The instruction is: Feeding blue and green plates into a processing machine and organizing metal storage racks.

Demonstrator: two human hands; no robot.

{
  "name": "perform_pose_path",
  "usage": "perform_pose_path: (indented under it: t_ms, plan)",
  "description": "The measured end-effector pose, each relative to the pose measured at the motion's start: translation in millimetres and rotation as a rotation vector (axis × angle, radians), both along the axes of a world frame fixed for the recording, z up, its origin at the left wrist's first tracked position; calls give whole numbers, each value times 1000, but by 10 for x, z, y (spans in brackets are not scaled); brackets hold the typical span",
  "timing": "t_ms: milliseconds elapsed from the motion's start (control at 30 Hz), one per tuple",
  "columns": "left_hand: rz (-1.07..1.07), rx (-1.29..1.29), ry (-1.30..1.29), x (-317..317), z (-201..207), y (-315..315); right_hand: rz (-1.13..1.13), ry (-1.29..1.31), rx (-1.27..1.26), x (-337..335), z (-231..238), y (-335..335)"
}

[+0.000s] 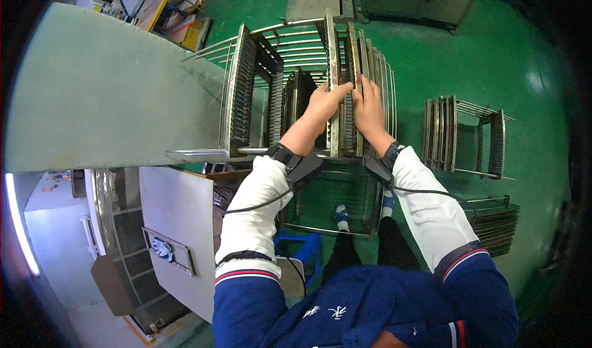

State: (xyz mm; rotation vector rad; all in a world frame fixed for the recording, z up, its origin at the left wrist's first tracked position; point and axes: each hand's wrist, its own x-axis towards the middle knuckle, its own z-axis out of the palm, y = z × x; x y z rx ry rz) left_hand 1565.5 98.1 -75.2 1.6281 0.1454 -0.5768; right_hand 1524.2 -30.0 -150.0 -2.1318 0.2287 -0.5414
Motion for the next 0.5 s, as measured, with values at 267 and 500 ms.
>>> perform_pose_path:
  t_ms: [267,500]
  plan:
    - [-235,205,-157,244,121,418,4,61,-14,-6,-13,-8]
    - [-12,1408,-691,220,594,1960,-59,28,-163,49,328,71]
